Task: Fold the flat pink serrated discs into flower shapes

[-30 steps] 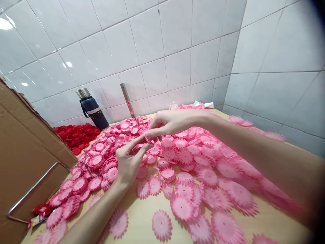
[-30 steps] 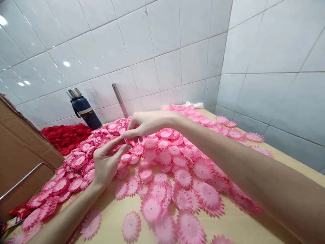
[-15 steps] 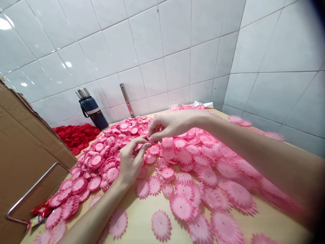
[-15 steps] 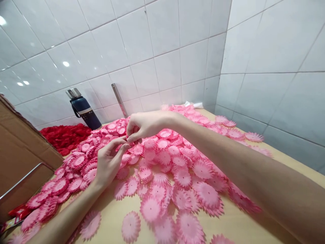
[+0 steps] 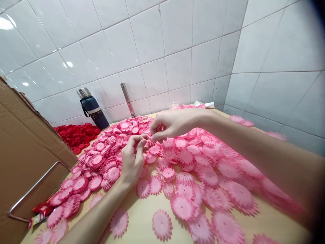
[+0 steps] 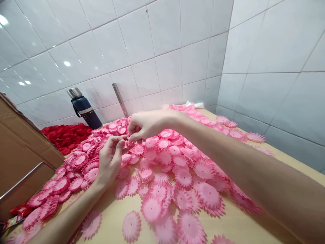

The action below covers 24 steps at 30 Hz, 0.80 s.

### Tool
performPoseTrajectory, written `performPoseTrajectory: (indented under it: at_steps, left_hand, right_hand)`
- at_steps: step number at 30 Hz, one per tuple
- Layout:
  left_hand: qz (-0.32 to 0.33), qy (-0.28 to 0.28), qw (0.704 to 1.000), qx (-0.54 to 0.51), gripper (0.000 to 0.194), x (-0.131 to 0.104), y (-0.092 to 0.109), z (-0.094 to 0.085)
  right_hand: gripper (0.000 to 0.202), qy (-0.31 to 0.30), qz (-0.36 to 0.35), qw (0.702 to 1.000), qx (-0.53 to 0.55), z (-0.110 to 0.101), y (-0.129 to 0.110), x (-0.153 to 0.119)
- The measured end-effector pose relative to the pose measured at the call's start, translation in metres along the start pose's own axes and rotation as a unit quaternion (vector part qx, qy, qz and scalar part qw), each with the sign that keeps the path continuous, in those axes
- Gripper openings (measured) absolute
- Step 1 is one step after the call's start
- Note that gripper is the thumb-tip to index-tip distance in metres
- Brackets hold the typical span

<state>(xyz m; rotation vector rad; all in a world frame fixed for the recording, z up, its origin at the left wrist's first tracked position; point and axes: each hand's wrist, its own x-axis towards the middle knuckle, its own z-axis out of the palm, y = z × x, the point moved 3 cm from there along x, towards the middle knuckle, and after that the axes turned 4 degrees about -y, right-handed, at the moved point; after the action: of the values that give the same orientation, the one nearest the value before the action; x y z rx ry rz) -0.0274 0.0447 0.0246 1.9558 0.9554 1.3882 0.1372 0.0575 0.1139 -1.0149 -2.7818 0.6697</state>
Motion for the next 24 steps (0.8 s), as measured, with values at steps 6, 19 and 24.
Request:
performPoseTrajectory:
  at_steps: [6, 19, 24]
  left_hand:
    - [-0.012, 0.009, 0.999, -0.039, 0.016, -0.0027, 0.0046, 0.0041]
    - [-0.028, -0.029, 0.997, -0.068, 0.019, -0.0038, 0.0056, 0.0037]
    - [-0.018, -0.045, 0.998, -0.046, 0.018, -0.0037, 0.0068, 0.0034]
  right_hand:
    - [0.021, -0.024, 0.009, 0.999, -0.024, 0.0007, -0.0046, -0.0013]
    - [0.017, -0.032, 0.029, 0.999, -0.008, 0.0009, -0.0030, -0.0002]
    - [0.023, -0.039, 0.020, 0.999, -0.005, 0.0042, -0.0037, 0.0015]
